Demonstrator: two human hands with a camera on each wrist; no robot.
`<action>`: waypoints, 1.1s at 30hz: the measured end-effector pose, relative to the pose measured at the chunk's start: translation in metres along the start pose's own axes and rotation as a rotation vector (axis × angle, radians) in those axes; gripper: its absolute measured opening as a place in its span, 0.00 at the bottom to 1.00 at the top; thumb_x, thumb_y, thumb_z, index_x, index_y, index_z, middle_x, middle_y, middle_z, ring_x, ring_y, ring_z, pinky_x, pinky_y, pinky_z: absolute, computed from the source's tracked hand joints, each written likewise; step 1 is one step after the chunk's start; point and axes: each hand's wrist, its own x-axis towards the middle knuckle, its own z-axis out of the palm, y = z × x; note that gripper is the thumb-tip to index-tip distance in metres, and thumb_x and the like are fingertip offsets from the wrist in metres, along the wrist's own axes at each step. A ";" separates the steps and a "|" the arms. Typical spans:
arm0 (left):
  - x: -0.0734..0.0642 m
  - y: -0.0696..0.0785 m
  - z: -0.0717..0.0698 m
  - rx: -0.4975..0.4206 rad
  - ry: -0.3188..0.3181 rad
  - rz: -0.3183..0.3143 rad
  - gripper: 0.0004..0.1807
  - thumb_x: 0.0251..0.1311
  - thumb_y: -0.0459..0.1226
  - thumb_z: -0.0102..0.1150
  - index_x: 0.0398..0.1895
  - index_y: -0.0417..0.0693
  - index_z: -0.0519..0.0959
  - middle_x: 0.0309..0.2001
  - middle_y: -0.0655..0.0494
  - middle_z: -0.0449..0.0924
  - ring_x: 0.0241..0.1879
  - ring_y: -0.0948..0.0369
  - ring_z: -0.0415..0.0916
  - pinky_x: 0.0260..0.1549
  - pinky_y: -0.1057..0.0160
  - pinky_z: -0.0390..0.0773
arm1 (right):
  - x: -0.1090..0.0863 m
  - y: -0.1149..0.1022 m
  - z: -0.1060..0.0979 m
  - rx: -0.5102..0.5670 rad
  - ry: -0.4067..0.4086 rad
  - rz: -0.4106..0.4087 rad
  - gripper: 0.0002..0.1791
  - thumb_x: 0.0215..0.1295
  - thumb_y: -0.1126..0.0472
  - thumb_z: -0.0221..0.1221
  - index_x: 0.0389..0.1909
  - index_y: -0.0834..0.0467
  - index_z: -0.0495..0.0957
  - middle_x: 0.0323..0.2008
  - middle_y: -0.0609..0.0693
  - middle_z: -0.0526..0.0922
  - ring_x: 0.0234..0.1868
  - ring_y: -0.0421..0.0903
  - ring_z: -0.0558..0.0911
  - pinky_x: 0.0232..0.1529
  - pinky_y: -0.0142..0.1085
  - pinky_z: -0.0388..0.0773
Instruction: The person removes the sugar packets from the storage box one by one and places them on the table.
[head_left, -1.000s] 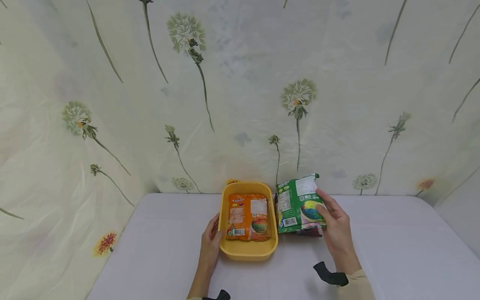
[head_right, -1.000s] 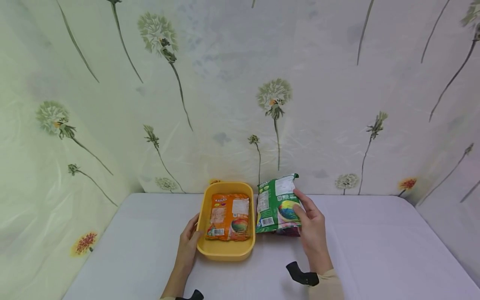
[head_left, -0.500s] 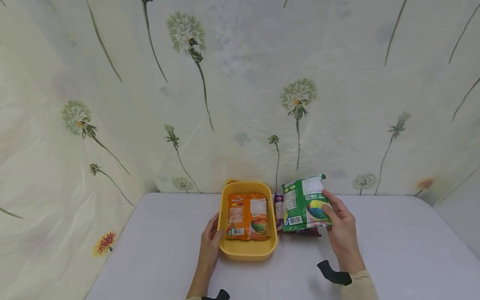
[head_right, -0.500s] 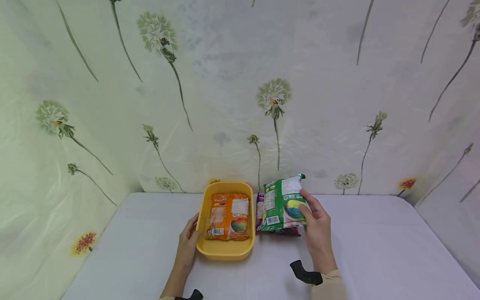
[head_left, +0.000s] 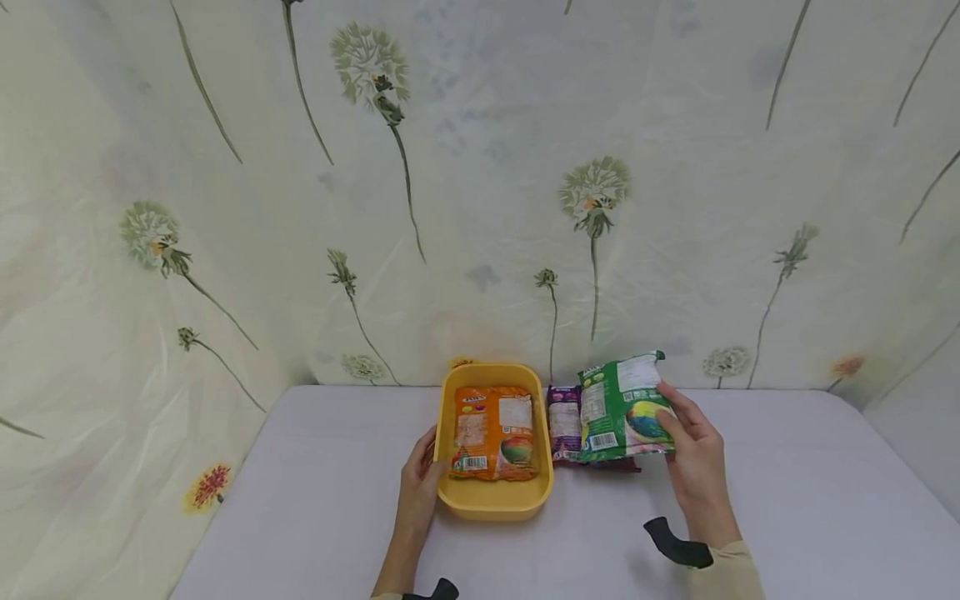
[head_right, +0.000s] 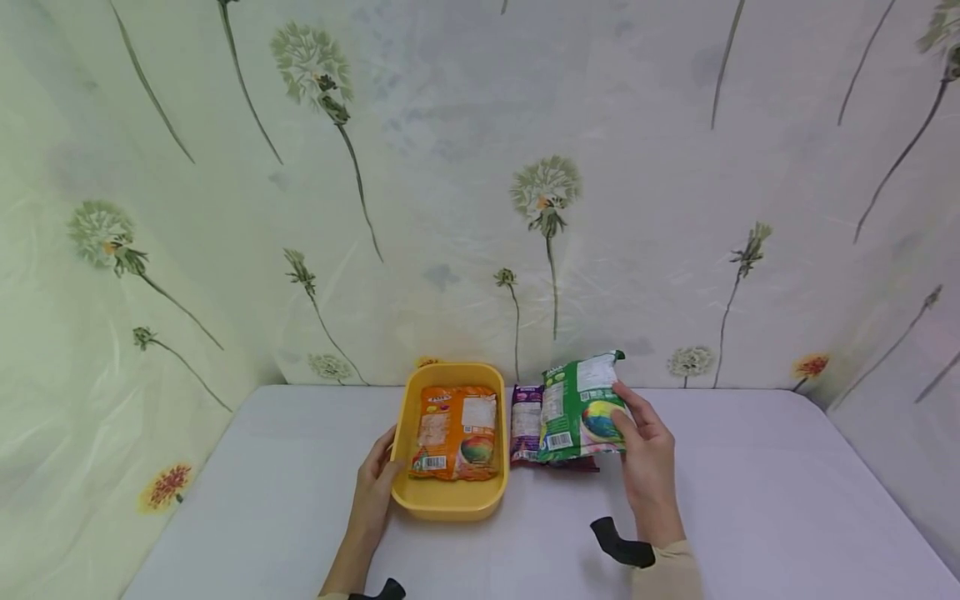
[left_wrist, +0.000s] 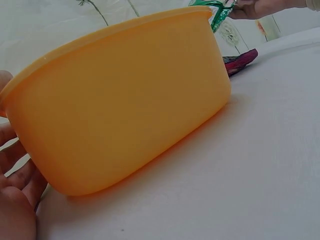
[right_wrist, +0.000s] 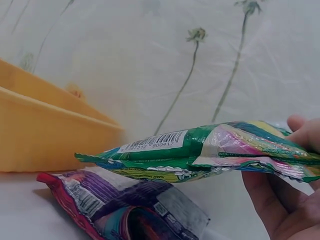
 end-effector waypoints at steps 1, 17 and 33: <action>0.000 0.000 0.000 -0.001 -0.001 0.005 0.28 0.63 0.34 0.47 0.68 0.57 0.63 0.68 0.57 0.65 0.67 0.58 0.64 0.63 0.63 0.68 | 0.001 0.000 -0.001 0.001 0.007 0.004 0.27 0.66 0.62 0.55 0.66 0.57 0.65 0.62 0.41 0.71 0.51 0.35 0.77 0.42 0.24 0.80; 0.000 0.000 0.000 0.005 0.000 0.010 0.29 0.62 0.33 0.47 0.68 0.57 0.63 0.68 0.56 0.65 0.67 0.57 0.65 0.63 0.63 0.68 | 0.006 0.004 -0.019 0.037 0.116 0.028 0.25 0.65 0.62 0.56 0.63 0.59 0.69 0.59 0.40 0.75 0.51 0.36 0.77 0.41 0.23 0.80; 0.000 0.000 0.001 0.007 0.006 -0.003 0.28 0.62 0.33 0.48 0.67 0.58 0.64 0.67 0.58 0.66 0.67 0.58 0.65 0.63 0.64 0.68 | 0.012 0.008 -0.034 0.078 0.161 0.078 0.22 0.65 0.63 0.56 0.60 0.58 0.71 0.55 0.38 0.78 0.49 0.34 0.78 0.40 0.24 0.80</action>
